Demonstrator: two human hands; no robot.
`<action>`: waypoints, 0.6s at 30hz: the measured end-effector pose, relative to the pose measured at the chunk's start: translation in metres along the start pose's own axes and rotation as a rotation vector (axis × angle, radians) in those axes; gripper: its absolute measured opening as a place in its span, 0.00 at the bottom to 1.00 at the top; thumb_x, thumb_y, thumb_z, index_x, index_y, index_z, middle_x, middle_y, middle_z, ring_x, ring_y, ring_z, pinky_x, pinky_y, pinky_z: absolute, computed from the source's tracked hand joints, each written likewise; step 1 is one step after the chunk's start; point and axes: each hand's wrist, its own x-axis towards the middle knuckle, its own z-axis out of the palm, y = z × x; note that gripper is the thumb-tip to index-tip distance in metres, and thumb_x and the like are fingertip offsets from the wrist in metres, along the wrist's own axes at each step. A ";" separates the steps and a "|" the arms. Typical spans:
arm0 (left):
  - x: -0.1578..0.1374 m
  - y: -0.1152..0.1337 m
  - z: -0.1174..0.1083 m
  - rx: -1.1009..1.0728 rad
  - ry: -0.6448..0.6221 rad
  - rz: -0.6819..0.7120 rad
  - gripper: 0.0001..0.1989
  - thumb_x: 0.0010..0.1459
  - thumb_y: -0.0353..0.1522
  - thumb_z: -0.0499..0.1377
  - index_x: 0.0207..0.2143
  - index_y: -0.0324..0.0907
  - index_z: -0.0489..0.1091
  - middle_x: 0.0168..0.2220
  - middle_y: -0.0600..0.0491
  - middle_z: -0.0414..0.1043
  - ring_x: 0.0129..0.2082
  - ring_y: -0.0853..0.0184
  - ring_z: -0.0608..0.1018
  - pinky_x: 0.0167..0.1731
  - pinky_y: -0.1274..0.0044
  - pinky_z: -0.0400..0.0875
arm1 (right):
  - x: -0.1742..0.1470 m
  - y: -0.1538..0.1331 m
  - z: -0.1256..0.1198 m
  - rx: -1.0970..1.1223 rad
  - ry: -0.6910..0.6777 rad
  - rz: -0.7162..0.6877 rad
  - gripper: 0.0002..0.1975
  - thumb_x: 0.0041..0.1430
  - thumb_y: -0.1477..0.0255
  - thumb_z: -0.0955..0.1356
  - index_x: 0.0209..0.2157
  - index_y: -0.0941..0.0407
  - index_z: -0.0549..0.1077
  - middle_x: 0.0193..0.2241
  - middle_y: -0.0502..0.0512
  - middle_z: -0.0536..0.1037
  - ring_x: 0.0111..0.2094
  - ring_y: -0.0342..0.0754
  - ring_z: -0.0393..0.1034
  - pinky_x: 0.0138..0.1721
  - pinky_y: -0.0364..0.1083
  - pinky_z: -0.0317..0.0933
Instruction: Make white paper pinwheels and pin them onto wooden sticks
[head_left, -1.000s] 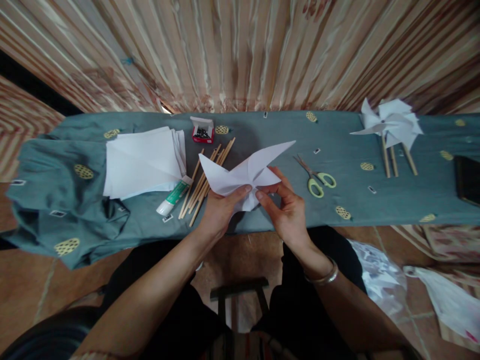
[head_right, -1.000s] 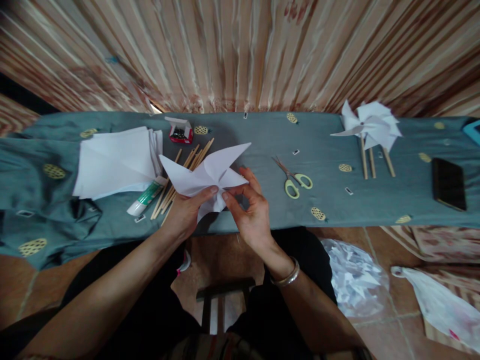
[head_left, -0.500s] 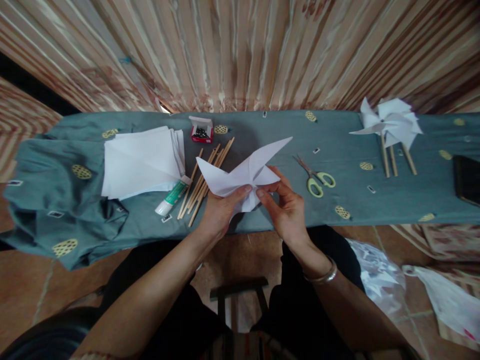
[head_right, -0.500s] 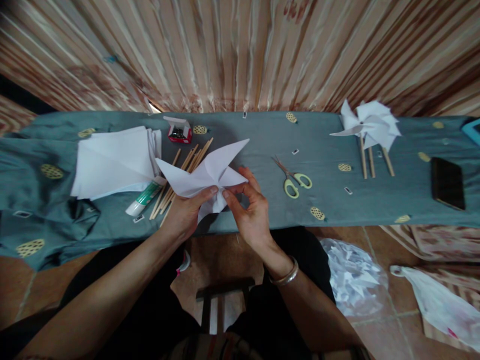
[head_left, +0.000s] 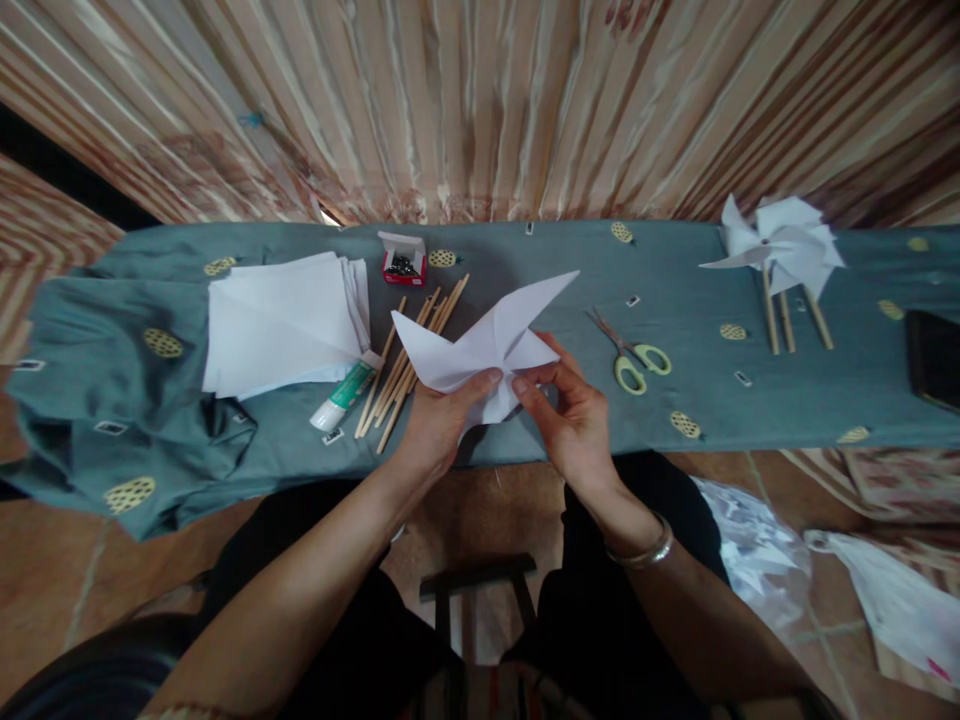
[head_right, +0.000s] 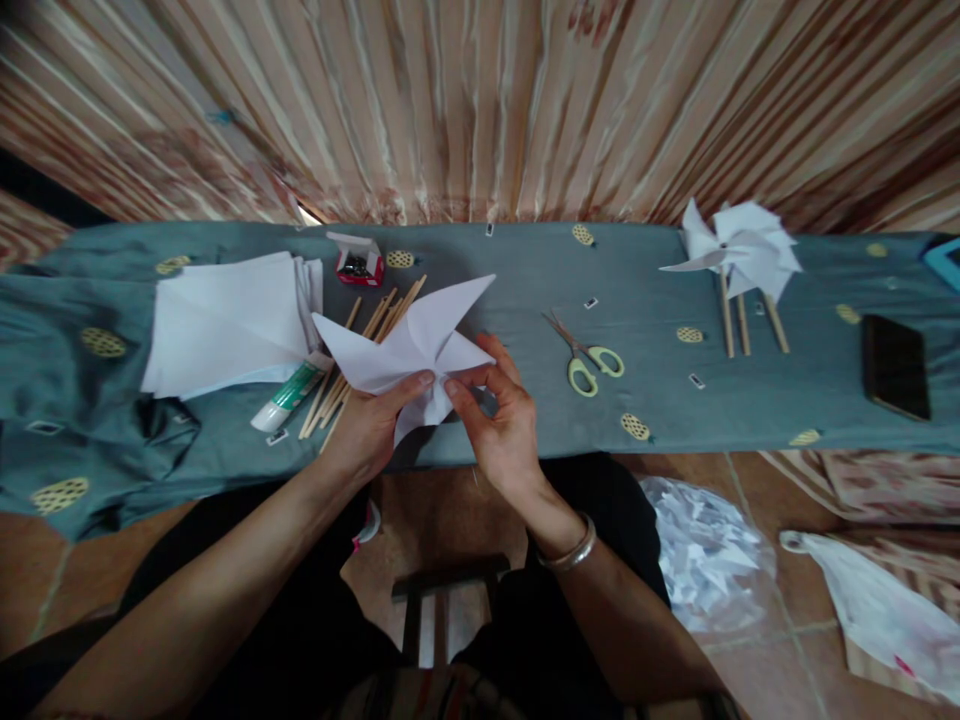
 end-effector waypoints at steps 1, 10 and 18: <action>0.000 0.001 0.000 0.004 0.004 -0.002 0.17 0.41 0.30 0.70 0.38 0.41 0.78 0.35 0.52 0.82 0.39 0.63 0.81 0.46 0.72 0.73 | 0.000 0.000 0.000 0.000 0.001 -0.001 0.04 0.55 0.67 0.70 0.30 0.52 0.75 0.59 0.54 0.70 0.64 0.53 0.58 0.66 0.57 0.47; 0.001 0.004 0.000 -0.005 0.047 -0.010 0.19 0.40 0.31 0.71 0.38 0.40 0.78 0.38 0.49 0.81 0.40 0.61 0.81 0.46 0.69 0.74 | -0.008 -0.007 -0.003 -0.173 -0.016 -0.160 0.06 0.60 0.68 0.68 0.39 0.51 0.76 0.62 0.57 0.66 0.66 0.55 0.54 0.65 0.61 0.50; 0.005 0.022 -0.018 -0.021 0.135 -0.004 0.20 0.39 0.33 0.71 0.38 0.39 0.77 0.38 0.48 0.82 0.41 0.59 0.81 0.46 0.68 0.75 | -0.011 -0.007 -0.018 -0.296 0.008 -0.322 0.10 0.61 0.70 0.68 0.45 0.51 0.76 0.60 0.58 0.68 0.61 0.55 0.62 0.60 0.59 0.59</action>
